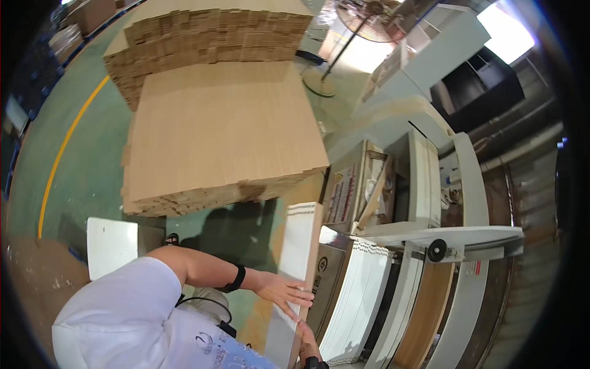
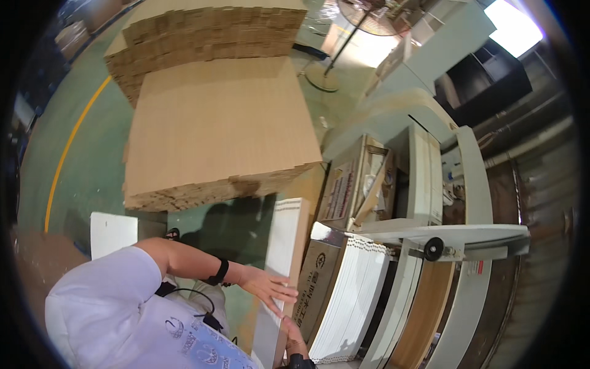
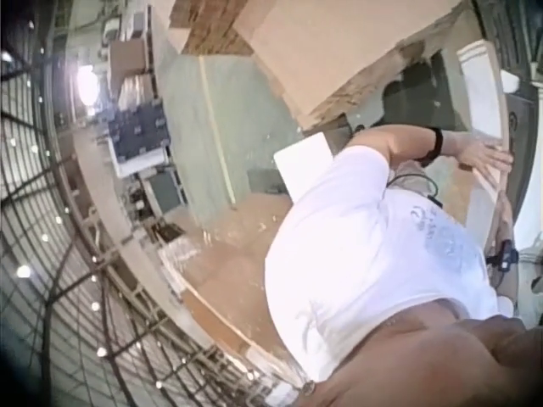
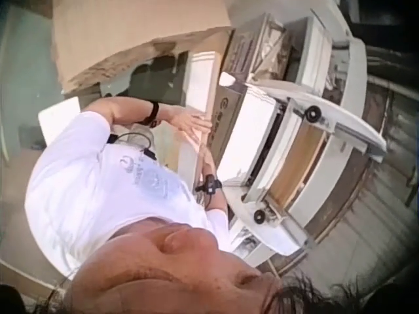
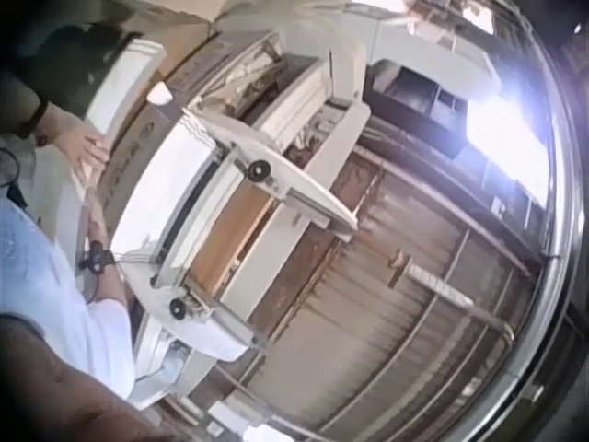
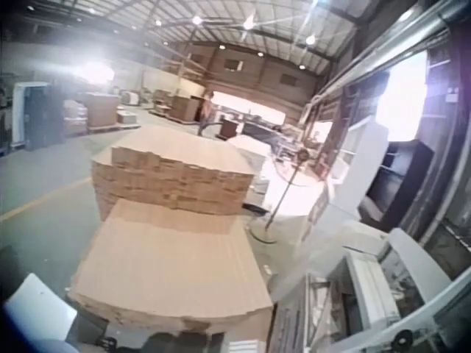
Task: The recorder loads wooden planks into a production machine and then uses a pallet jack to transport a loaded pallet through the warehouse.
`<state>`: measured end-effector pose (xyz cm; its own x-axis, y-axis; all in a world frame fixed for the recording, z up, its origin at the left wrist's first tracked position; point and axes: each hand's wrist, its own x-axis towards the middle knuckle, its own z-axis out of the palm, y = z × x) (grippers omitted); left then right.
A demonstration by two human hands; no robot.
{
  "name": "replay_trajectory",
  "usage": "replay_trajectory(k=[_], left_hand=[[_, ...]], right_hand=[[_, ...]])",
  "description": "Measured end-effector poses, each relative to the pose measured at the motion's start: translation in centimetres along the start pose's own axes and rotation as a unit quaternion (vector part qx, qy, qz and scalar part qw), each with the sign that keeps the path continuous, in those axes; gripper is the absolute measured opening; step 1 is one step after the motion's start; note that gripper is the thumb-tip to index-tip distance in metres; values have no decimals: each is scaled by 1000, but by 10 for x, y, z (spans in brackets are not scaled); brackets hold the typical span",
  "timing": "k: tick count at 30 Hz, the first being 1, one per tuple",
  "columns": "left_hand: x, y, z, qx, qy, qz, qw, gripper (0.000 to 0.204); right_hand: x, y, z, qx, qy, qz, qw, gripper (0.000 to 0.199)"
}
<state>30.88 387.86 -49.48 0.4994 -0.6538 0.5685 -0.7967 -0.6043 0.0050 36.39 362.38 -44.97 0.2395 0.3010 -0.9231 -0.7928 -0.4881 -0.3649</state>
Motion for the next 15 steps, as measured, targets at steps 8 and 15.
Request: replay_trajectory(k=[8, 15], left_hand=[[-74, 22, -6, -236, -18, -395, 888, 62], [-265, 111, -46, -315, -88, -676, 660, 41]], right_hand=[[131, -57, 1, -291, 321, -393, 811, 82], [210, -72, 10, -471, 579, -294, 597, 97]])
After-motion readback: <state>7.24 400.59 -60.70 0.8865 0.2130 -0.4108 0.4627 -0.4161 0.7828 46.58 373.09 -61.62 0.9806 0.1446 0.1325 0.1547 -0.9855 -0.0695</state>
